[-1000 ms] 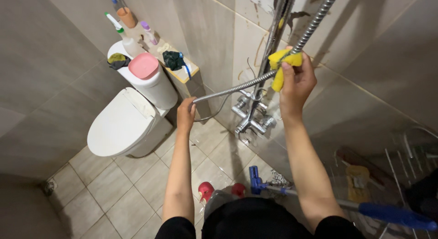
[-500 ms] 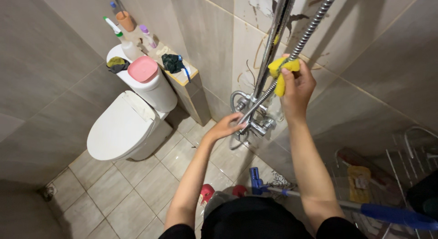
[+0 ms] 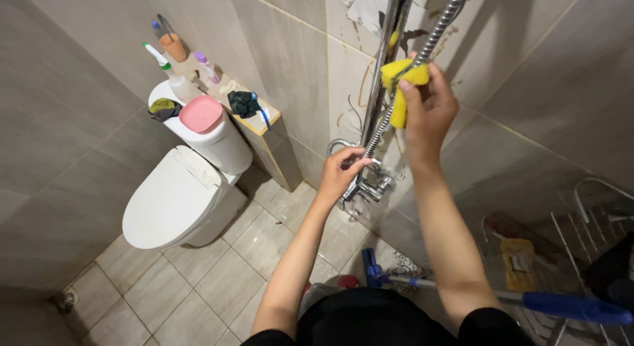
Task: The person scrubs a metal shower hose with a blue brush, then sprays the hose and wall with a white spray bottle, and finally wipes the hose with a yellow cloth. The person handles the shower hose, spray bottle, and cloth throughout the task.
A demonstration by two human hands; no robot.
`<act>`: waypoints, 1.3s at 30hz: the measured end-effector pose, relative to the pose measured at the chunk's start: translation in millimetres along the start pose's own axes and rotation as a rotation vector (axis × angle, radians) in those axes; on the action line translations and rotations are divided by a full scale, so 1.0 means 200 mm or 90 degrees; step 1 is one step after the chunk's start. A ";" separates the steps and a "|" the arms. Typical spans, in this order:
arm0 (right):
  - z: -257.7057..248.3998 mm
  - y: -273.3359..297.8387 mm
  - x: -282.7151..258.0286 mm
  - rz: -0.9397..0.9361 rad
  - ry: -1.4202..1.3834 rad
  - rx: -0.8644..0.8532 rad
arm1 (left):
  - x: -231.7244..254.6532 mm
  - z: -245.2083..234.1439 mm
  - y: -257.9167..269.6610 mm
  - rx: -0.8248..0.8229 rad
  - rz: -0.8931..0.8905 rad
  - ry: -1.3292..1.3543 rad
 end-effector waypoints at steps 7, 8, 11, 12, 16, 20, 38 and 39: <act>0.00 0.25 0.24 0.115 -0.088 0.014 | 0.08 -0.05 0.03 0.071 0.042 -0.097; -0.01 0.27 0.26 0.124 -0.089 0.012 | 0.11 -0.05 0.03 0.068 0.049 -0.095; -0.05 0.29 0.28 0.131 -0.081 -0.010 | 0.17 -0.04 0.01 0.021 0.023 0.066; -0.07 0.31 0.28 0.125 -0.069 -0.028 | 0.19 -0.03 0.02 -0.001 0.002 0.146; -0.12 0.35 0.27 0.102 -0.046 -0.063 | 0.31 -0.06 -0.02 0.030 0.034 0.063; -0.11 0.37 0.34 0.214 -0.154 -0.082 | 0.49 -0.09 -0.08 0.047 0.171 -0.062; -0.39 0.72 0.86 0.458 -0.279 0.021 | 0.63 0.08 -0.10 -0.138 0.209 -0.193; -0.40 0.77 0.91 0.467 -0.291 -0.015 | 0.61 0.09 -0.10 -0.143 0.193 -0.180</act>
Point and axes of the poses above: each hand's wrist, its own y-axis away from the middle knuckle, its own z-axis out of the palm, x = y × z, the point moved 6 cm from there along -y, towards the middle knuckle, and after that the axes turned 6 degrees about x, right-handed, at the moved point
